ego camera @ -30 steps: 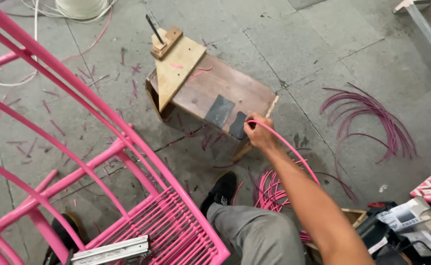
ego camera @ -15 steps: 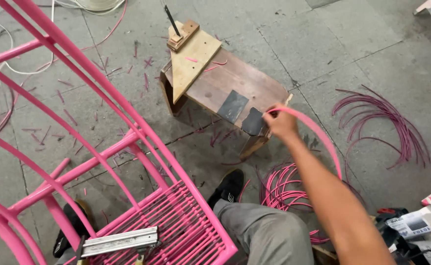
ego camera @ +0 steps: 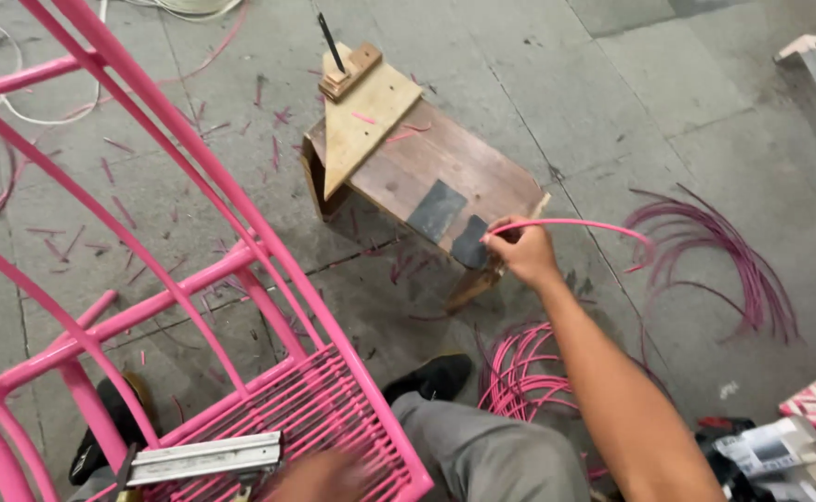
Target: Weaving the seat of a pink chair frame using plastic cord and a staple gun.
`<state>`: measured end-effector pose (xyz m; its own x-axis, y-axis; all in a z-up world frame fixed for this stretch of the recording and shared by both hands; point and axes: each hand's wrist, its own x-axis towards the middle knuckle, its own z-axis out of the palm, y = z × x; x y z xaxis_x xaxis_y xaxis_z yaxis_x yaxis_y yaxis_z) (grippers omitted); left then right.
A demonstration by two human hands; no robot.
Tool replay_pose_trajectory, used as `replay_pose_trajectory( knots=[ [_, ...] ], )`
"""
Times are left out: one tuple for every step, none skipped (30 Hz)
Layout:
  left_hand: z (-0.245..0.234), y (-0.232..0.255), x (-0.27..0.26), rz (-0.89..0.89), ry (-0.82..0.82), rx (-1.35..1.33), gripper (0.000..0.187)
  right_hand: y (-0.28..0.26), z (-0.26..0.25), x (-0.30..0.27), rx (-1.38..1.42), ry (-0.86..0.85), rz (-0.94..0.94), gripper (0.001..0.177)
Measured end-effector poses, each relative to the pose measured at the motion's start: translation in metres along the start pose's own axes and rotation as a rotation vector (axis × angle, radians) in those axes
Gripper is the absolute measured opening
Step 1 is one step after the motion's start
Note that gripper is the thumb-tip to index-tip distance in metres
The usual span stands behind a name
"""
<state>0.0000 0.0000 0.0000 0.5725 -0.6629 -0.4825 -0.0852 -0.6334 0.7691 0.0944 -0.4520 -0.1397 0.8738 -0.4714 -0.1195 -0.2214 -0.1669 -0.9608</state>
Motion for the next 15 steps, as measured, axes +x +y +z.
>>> replay_pose_trajectory(
  knots=[
    [0.021,0.023,0.052,0.002,-0.001,0.002,0.027,0.004,-0.001,-0.002,-0.183,0.010,0.011,0.015],
    [0.047,0.011,0.106,0.005,-0.002,0.003,0.027,0.010,0.000,-0.007,-0.187,0.005,0.012,0.015],
    [0.077,0.007,0.160,0.007,0.005,0.002,0.027,0.015,0.002,-0.006,-0.372,0.061,-0.082,0.017],
    [0.113,0.014,0.212,0.010,0.011,0.001,0.027,0.020,0.004,-0.005,-0.556,0.118,-0.178,0.020],
    [0.126,0.019,0.245,0.016,0.041,0.003,0.027,0.023,0.005,0.003,-0.551,0.112,-0.209,0.020],
    [0.137,0.025,0.280,0.114,0.269,-0.039,0.045,0.026,0.005,0.011,-0.586,0.045,-0.272,0.021],
    [0.150,0.028,0.310,0.206,0.488,-0.076,0.066,0.033,0.007,0.013,-0.616,-0.024,-0.325,0.021],
    [0.132,0.040,0.333,0.205,0.509,-0.069,0.066,0.020,0.009,0.024,-0.607,-0.031,-0.345,0.021],
    [0.134,0.052,0.344,0.096,0.471,-0.095,0.052,0.014,0.002,0.014,-0.617,0.011,-0.254,0.022],
    [0.135,0.063,0.354,-0.011,0.430,-0.120,0.040,0.008,-0.004,0.004,-0.629,0.053,-0.164,0.022],
    [0.138,0.059,0.359,-0.033,0.429,-0.123,0.040,0.009,-0.003,0.007,-0.625,0.033,-0.155,0.022],
    [0.141,0.057,0.363,-0.118,0.379,-0.094,0.033,0.008,-0.003,0.008,-0.631,0.031,-0.160,0.022],
    [0.140,0.053,0.367,-0.192,0.332,-0.057,0.028,0.004,-0.001,0.011,-0.633,0.040,-0.173,0.022],
    [0.134,0.049,0.357,-0.202,0.336,-0.053,0.028,0.004,0.004,0.009,-0.624,0.032,-0.172,0.022],
    [0.130,0.052,0.351,-0.197,0.350,-0.080,0.027,0.001,0.000,0.009,-0.589,0.024,-0.165,0.021]
  ],
)
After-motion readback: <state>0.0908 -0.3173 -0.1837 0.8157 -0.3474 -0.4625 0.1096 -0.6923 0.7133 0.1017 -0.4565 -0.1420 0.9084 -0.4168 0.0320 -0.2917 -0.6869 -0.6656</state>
